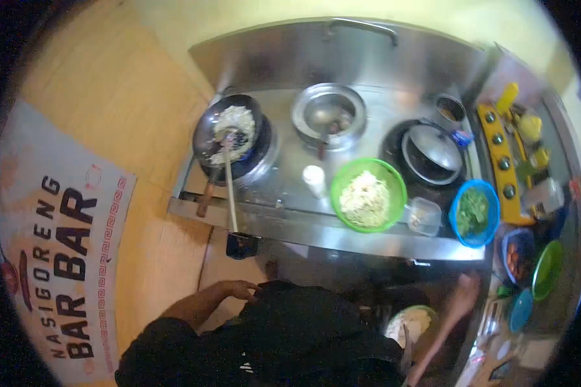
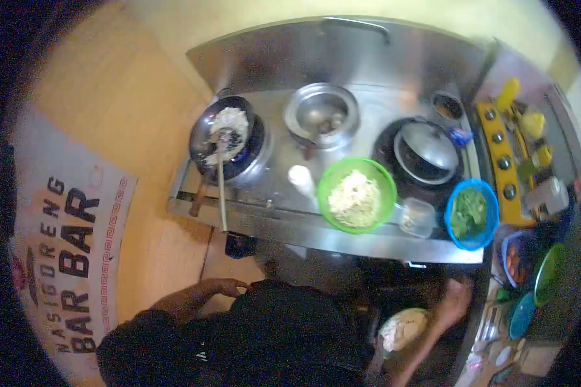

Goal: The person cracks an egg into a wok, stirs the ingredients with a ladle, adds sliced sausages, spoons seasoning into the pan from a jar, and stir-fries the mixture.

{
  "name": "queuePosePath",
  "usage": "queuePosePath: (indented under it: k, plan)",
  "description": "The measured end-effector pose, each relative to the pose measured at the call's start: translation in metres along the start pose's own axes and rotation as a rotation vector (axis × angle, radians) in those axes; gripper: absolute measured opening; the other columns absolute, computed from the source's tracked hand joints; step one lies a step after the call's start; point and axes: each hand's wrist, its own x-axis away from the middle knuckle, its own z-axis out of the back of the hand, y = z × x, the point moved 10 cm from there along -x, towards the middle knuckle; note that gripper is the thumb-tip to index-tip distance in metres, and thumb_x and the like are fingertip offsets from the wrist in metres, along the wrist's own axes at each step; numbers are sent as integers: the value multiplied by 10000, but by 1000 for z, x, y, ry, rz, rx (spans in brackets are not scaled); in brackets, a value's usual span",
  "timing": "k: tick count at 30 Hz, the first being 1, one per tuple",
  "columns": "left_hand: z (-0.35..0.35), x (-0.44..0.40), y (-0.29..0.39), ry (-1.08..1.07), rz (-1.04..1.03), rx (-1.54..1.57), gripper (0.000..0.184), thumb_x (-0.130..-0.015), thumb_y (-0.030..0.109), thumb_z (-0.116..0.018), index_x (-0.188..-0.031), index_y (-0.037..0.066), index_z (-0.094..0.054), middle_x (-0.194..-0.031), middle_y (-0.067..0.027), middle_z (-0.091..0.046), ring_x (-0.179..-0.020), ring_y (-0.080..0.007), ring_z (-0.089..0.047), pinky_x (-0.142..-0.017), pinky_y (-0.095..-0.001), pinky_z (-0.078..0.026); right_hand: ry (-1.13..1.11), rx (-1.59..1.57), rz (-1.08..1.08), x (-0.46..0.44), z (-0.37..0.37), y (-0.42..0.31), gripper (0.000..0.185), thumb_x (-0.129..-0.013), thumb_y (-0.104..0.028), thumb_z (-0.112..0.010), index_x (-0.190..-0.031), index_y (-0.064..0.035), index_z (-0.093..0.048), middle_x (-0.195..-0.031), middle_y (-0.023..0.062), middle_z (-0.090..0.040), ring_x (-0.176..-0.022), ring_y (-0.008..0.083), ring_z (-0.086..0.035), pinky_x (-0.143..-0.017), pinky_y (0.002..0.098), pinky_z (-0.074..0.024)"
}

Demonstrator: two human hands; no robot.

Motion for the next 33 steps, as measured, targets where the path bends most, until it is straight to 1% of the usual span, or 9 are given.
queuePosePath:
  k: [5, 6, 8, 11, 13, 18, 22, 28, 33]
  plan:
    - [27, 9, -96, 334, 100, 1112, 550, -852, 393, -590, -1308, 111, -468, -1326, -150, -445, -1138, -270, -494, -916, -418, -428, -1269, -428, 12, 205, -339, -297, 882, -759, -341, -746, -1382, 55, -263, -1367, 288, -364, -1254, 340, -408, -953, 348, -430]
    - [36, 2, -113, 372, 27, 1296, 532, -857, 362, -589, -1294, 83, -472, -1312, -146, -452, -1108, -259, -515, -893, -402, -451, -1210, -266, 539, 242, -392, -341, 989, -751, -367, -744, -1413, 50, -139, -1349, 329, -350, -1234, 391, -419, -928, 376, -455]
    - [68, -14, -146, 525, -141, 1383, 419, -873, 290, -564, -1209, 44, -526, -1189, -143, -541, -982, -245, -573, -791, -400, -489, -1052, -102, 693, 301, -486, -377, 975, -772, -291, -710, -1447, -30, -57, -1258, 344, -425, -1113, 435, -507, -914, 418, -455]
    - [92, -46, -197, 599, -152, 1447, 327, -868, 319, -561, -968, 15, -628, -890, -121, -624, -749, -226, -600, -712, -342, -486, -1338, 317, 324, 342, -588, -327, 891, -787, -141, -609, -1442, -27, -15, -1148, 343, -491, -975, 466, -556, -867, 472, -457]
    - [106, -95, -218, 317, -454, 1536, 294, -854, 289, -563, -957, 24, -636, -829, -113, -621, -673, -226, -584, -662, -347, -478, -1127, 445, 471, 323, -568, -336, 815, -767, -40, -511, -1446, -44, -60, -1023, 323, -542, -887, 457, -571, -814, 503, -456]
    - [102, -147, -231, 221, -330, 2015, 308, -789, 321, -603, -946, 60, -647, -796, -122, -610, -660, -244, -565, -646, -383, -469, -978, 518, 583, 277, -532, -363, 684, -860, -129, -488, -1454, -175, -152, -898, 285, -578, -812, 444, -592, -727, 509, -472]
    - [131, -136, -189, -1, -771, 2432, 375, -777, 367, -599, -1016, 79, -622, -812, -132, -602, -726, -281, -573, -685, -440, -476, -837, 412, 861, 236, -597, -427, 658, -882, -169, -455, -1445, -126, -117, -827, 275, -594, -703, 448, -590, -652, 535, -483]
    - [136, -152, -186, 103, -812, 2626, 355, -822, 352, -547, -1010, 57, -606, -847, -135, -610, -754, -288, -586, -702, -448, -488, -1165, 714, 733, 273, -571, -410, 631, -880, -159, -468, -1426, -84, -160, -729, 252, -616, -678, 461, -592, -672, 541, -476]
    - [150, -134, -213, 71, -929, 2529, 345, -859, 339, -504, -1005, 39, -593, -876, -138, -616, -777, -294, -597, -716, -455, -498, -1069, 814, 705, 244, -518, -397, 648, -874, -154, -474, -1427, -91, -144, -754, 265, -618, -687, 437, -616, -655, 550, -473]
